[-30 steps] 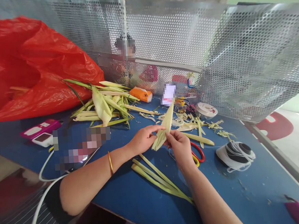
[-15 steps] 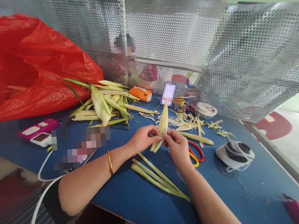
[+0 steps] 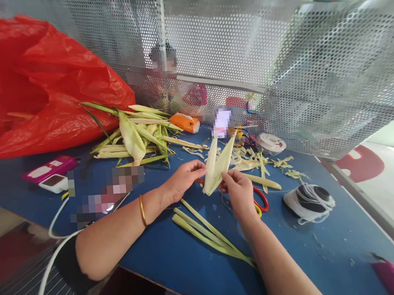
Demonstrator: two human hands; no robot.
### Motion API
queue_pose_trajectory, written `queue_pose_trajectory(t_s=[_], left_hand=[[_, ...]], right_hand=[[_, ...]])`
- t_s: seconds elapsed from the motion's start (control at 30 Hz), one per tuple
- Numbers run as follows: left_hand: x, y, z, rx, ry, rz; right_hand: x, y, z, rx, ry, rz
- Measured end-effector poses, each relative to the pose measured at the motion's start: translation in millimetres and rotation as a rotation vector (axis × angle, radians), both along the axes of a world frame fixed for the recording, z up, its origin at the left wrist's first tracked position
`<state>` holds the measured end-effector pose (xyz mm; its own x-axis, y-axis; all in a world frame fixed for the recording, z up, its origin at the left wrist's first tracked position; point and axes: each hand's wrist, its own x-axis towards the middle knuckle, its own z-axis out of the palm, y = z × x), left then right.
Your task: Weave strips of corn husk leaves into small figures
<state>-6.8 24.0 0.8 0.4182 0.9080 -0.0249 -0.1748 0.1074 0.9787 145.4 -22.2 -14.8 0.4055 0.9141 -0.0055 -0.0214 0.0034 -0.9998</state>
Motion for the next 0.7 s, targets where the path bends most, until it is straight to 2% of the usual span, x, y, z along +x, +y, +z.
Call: queue_pose_trajectory(t_s=[0.17,0.4,0.57,0.7], left_hand=[[-1,3,0.3,-0.106,-0.141,0.01],[-1,4,2.5,-0.173,-0.206,0.037],[-2,4,8.4,-0.122,-0.181,0.122],[-9,9,18.0,-0.003,-0.172,0.265]], right_hand=[[1,0,2.2,-0.007,-0.043,-0.026],[4,1,-0.2,-0.003,-0.175,-0.054],[12,4,-1.8,-0.013,-0.161,-0.004],[21,4,4.6,-0.043,-0.134,0.038]])
